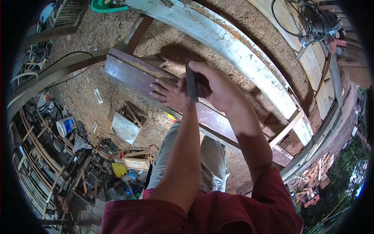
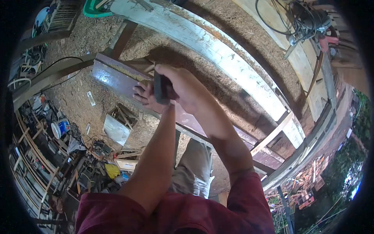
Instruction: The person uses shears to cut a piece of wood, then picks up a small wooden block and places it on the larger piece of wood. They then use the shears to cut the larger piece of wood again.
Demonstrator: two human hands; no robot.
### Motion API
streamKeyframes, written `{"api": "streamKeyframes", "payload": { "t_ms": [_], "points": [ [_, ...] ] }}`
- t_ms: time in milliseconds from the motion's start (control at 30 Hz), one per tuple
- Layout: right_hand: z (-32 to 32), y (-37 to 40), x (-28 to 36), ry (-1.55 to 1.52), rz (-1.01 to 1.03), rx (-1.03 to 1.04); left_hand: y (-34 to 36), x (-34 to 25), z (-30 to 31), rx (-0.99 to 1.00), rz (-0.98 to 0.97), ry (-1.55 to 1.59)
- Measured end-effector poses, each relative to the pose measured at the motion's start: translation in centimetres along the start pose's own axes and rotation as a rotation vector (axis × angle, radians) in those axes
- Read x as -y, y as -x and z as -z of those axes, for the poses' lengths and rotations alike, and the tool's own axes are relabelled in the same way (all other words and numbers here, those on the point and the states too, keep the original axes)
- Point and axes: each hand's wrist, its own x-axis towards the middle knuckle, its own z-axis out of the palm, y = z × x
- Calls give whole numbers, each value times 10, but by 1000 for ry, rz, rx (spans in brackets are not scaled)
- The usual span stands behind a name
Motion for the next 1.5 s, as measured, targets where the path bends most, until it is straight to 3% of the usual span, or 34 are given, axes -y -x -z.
{"api": "streamKeyframes", "payload": {
  "t_ms": [167, 267, 300, 500, 967, 1100, 1200, 1333, 1500],
  "points": [
    [-2, -14, 26, -159, -12, 1, 8, -10, 21, -43, -34, 108],
    [-3, -6, 33, -142, -14, -12, 10, -11, 21, -53, -25, -46],
    [-3, 1, 31, -130, -11, -4, 10, -10, 22, -70, -46, 67],
    [2, 48, -7, -154, 73, 26, 9, -9, 23, -26, -35, 69],
    [-8, 122, -139, 94, 281, -463, 9, -8, 28, -58, -46, 79],
    [-23, 148, -130, 225, 340, -390, 9, -5, 19, -111, -53, 66],
    [-16, 162, -110, 49, 317, -382, 10, -7, 25, -88, -45, 86],
    [-7, 179, -111, 123, 284, -319, 10, -7, 25, -83, -38, 87],
    [-32, 210, -84, 139, 505, -331, 11, -6, 13, -139, -32, 56]
  ]
}}
